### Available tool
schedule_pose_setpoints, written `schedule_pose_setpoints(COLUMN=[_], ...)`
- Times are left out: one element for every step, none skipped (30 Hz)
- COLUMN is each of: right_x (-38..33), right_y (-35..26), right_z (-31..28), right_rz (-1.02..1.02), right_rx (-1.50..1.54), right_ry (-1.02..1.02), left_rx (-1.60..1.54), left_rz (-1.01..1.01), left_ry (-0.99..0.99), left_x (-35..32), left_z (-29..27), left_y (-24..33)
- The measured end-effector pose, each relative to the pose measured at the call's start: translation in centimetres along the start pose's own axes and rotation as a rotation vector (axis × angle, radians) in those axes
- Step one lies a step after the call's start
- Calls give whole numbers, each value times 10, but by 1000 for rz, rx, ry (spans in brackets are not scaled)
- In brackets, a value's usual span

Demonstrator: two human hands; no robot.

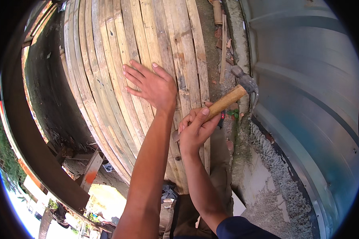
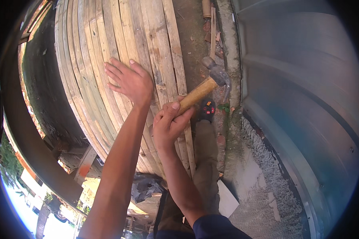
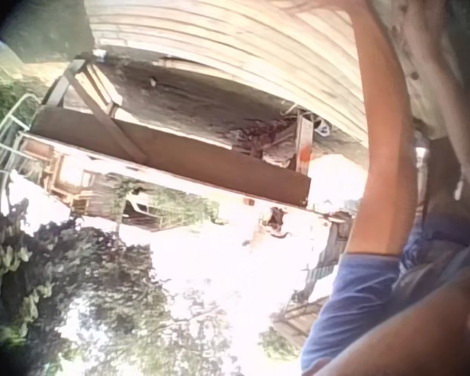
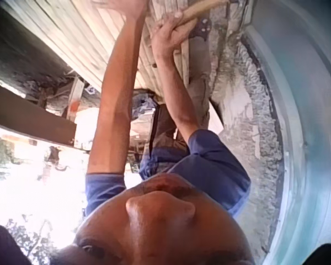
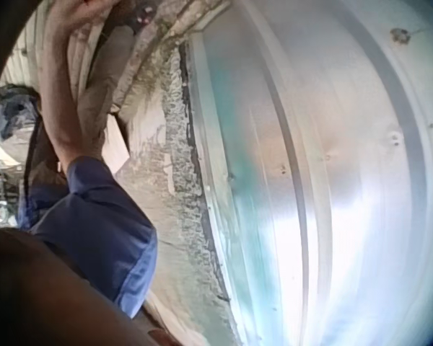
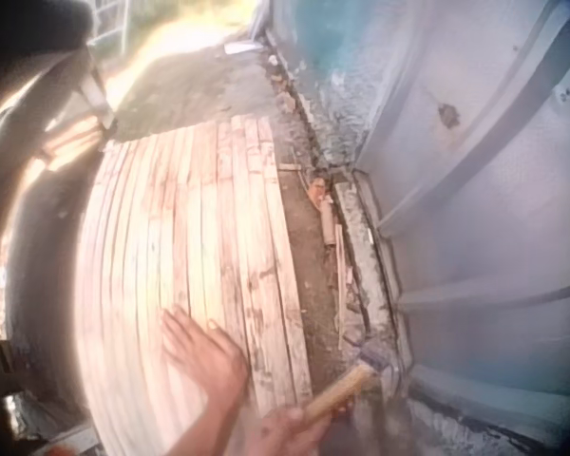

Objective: The person hammers nails into a wooden plank using a hammer. They repeatedly pick nails from a black bag and drive them into the wood, then set the hammer down and gather small sticks from the ground.

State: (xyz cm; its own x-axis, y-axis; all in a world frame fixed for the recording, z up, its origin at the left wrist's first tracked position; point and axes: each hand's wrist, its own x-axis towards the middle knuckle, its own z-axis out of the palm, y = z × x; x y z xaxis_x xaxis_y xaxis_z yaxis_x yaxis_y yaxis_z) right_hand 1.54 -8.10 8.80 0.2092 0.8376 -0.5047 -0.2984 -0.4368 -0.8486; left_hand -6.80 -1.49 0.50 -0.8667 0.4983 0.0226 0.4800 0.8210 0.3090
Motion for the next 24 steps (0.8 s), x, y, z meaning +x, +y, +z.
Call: schedule_pose_setpoints(right_x=[-1, -1, -1, 2, 5, 7, 5, 0, -3, -4, -1, 2, 6, 6, 4, 1, -3, -7, -8, -6, -2, 6, 10, 7], right_y=[4, 7, 10, 18, 27, 35, 29, 18, 12, 12, 25, 46, 47, 44, 37, 25, 16, 7, 2, 7, 19, 25, 29, 27], right_z=[1, 3, 4, 1, -2, -6, -4, -1, 1, 4, 3, -2, 3, 1, -3, -1, 4, 10, 13, 11, 7, 6, 2, -8], right_rz=[-20, -40, -60, -23, 17, 58, 29, 4, -21, -58, -97, -135, -166, -87, -8, 71, 55, 38, 13, -21, 2, 26, 51, 66], right_rx=[27, 54, 80, 19, -44, -106, -63, -21, 21, 65, -21, -107, -197, -167, -137, -109, 3, 114, 229, 225, 94, -40, -175, -81], right_ry=[38, 76, 113, 61, 10, -40, 14, 66, 118, 163, 115, 67, 5, -14, -33, -48, 8, 64, 122, 123, 68, 9, -50, -62], left_rx=[7, 13, 13, 13, 15, 16, 20, 28, 32, 34, 28, 21, 20, 18, 21, 23, 28, 35, 36, 37, 47, 59, 70, 65], left_rz=[-3, -6, -7, -4, -2, 0, -5, -13, -22, -21, -14, -4, -8, -12, -15, -18, -22, -25, -22, -20, -13, -12, -10, -13], left_ry=[-2, -3, 0, -1, -5, -10, -8, -7, -9, -18, -24, -30, -29, -28, -26, -30, -34, -35, -35, -34, -29, -23, -17, -16], left_x=[-1, -1, 0, 1, 0, -1, 1, 1, 1, 1, 2, 1, 1, 1, 1, 1, 1, 1, 0, 0, 2, 2, 2, 1], left_z=[0, 1, 1, 2, 1, 1, 1, 0, 0, -1, 0, 0, -1, -1, -1, -1, -1, -1, -1, 0, -1, 0, 1, 1], left_y=[0, 0, 0, 0, 0, 0, -1, -3, -5, -5, -1, 2, 1, 0, -1, -2, -3, -4, -1, 1, 2, 1, 0, 0])
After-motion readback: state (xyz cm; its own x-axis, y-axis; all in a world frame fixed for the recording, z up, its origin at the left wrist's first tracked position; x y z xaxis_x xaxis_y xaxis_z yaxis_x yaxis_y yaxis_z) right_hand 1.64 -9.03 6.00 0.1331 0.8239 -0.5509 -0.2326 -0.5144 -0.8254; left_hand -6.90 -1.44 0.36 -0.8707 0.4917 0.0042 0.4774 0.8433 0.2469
